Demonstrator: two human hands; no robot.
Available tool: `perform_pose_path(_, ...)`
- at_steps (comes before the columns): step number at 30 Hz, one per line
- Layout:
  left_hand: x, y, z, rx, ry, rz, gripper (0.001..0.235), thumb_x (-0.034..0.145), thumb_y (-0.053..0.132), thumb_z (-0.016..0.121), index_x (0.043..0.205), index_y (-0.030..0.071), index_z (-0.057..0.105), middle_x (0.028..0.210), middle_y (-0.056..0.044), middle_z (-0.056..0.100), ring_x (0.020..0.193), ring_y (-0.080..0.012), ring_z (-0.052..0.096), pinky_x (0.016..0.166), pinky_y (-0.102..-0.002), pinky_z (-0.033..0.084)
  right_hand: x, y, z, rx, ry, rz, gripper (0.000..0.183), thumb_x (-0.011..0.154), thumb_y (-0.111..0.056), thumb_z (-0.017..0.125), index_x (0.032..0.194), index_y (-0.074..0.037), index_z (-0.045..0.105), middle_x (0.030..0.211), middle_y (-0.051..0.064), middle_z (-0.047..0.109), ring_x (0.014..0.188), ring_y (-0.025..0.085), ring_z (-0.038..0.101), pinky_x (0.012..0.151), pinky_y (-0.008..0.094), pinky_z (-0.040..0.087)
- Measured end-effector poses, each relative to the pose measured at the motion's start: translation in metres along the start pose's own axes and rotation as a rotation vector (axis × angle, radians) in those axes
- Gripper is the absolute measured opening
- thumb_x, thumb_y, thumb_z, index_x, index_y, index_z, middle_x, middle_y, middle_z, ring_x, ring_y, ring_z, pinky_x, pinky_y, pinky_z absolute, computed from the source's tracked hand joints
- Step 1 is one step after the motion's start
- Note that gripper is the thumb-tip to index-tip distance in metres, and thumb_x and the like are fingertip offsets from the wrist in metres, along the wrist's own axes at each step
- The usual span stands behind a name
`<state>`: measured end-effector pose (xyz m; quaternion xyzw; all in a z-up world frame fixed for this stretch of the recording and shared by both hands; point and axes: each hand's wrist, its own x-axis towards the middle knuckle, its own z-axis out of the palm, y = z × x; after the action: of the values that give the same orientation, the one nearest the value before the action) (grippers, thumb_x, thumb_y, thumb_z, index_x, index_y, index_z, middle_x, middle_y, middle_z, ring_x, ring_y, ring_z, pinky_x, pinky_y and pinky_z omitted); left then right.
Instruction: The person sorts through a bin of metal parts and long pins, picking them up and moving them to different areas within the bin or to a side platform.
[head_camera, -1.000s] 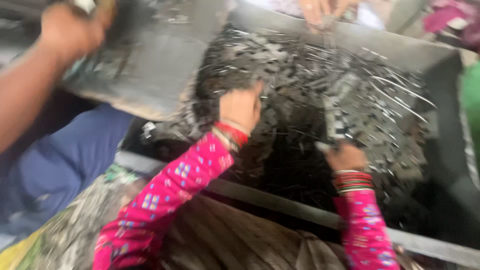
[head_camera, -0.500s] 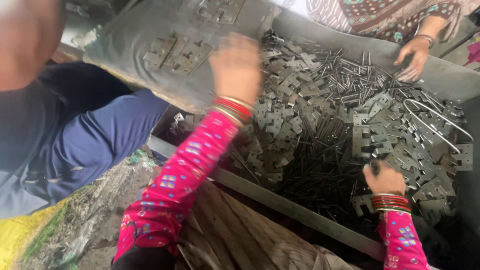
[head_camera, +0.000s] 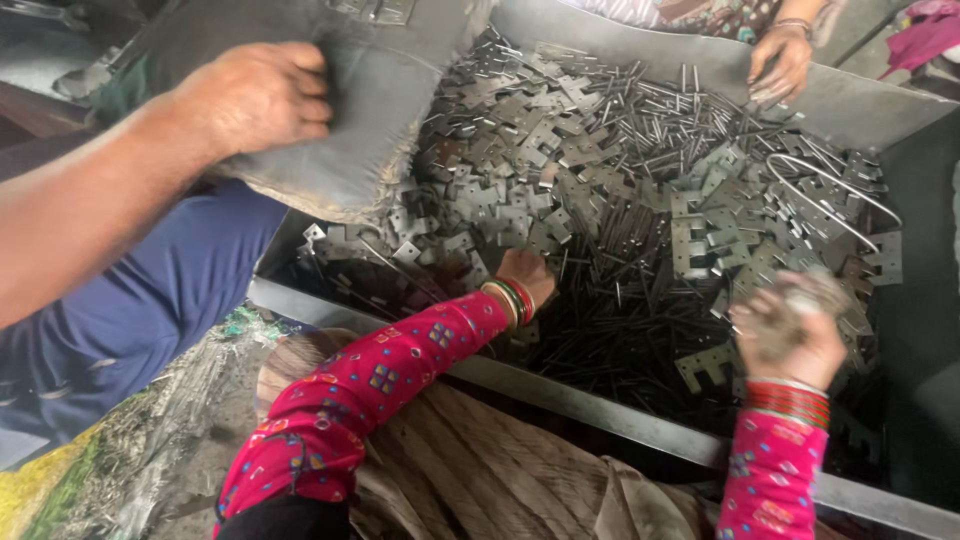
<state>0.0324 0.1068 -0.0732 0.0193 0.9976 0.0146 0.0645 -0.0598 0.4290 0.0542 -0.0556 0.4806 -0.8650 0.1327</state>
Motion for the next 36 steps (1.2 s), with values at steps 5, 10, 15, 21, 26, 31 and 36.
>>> perform_pose_path(5,0.020,-0.023,0.017,-0.264,-0.163,0.023,0.023,0.076,0.016,0.073,0.096,0.004,0.073,0.109,-0.016,0.074,0.109,-0.0369,0.069,0.082,-0.052,0.057,0.039,0.071,0.021,-0.795,-0.183,0.151,0.048,0.085,-0.039,0.072,0.114,0.000,0.072,0.096,0.014,0.076,0.086,0.035,0.071,0.077,0.051,0.058)
perform_pose_path(10,0.017,-0.033,-0.004,-0.310,-0.065,-0.006,0.023,0.080,0.018,0.072,0.096,0.002,0.075,0.103,-0.024,0.075,0.102,-0.0393,0.072,0.088,-0.045,0.058,0.081,0.160,-0.004,-1.896,-0.315,-0.122,0.046,0.084,-0.049,0.079,0.106,-0.009,0.074,0.098,0.020,0.073,0.094,0.042,0.070,0.082,0.053,0.055)
perform_pose_path(15,-0.018,-0.040,-0.096,-0.508,0.116,-0.087,0.029,0.087,0.032,0.074,0.098,0.005,0.071,0.094,-0.019,0.074,0.087,-0.0371,0.073,0.080,-0.047,0.057,0.086,0.150,-0.002,-1.620,-0.371,-0.395,0.039,0.089,-0.041,0.080,0.107,-0.007,0.073,0.096,0.020,0.073,0.091,0.041,0.069,0.079,0.049,0.056)
perform_pose_path(21,-0.028,-0.063,-0.147,-1.775,0.146,-0.118,0.035,0.097,0.027,0.056,0.124,0.008,0.046,0.105,-0.008,0.070,0.068,-0.0306,0.074,0.053,-0.045,0.055,0.052,0.054,0.017,-0.397,-0.039,-0.008,0.026,0.092,-0.024,0.077,0.108,-0.006,0.067,0.095,0.006,0.070,0.083,0.022,0.069,0.079,0.050,0.061)
perform_pose_path(26,-0.002,-0.094,-0.107,-1.925,0.517,-0.059,0.043,0.102,0.025,0.074,0.126,-0.009,0.065,0.122,-0.023,0.074,0.103,-0.0285,0.074,0.085,-0.041,0.062,0.037,0.034,0.004,-0.050,0.145,0.197,0.026,0.103,-0.032,0.068,0.114,-0.010,0.059,0.097,0.008,0.064,0.086,0.022,0.064,0.084,0.054,0.057)
perform_pose_path(31,0.042,-0.068,-0.028,-1.938,0.761,0.037,0.050,0.077,0.005,0.089,0.120,0.002,0.063,0.115,-0.010,0.069,0.103,-0.0257,0.072,0.093,-0.042,0.063,0.030,0.070,0.012,-0.148,-0.024,0.491,0.038,0.093,-0.026,0.063,0.124,-0.003,0.062,0.116,0.014,0.072,0.098,0.026,0.068,0.089,0.057,0.056)
perform_pose_path(36,0.020,0.023,0.015,-1.172,0.596,-0.046,0.041,0.083,0.026,0.084,0.114,0.001,0.073,0.102,-0.019,0.076,0.098,-0.0345,0.074,0.090,-0.045,0.055,0.026,0.149,0.026,0.064,-0.105,0.575,0.045,0.104,-0.039,0.063,0.126,0.001,0.064,0.114,0.017,0.071,0.098,0.035,0.070,0.084,0.049,0.055)
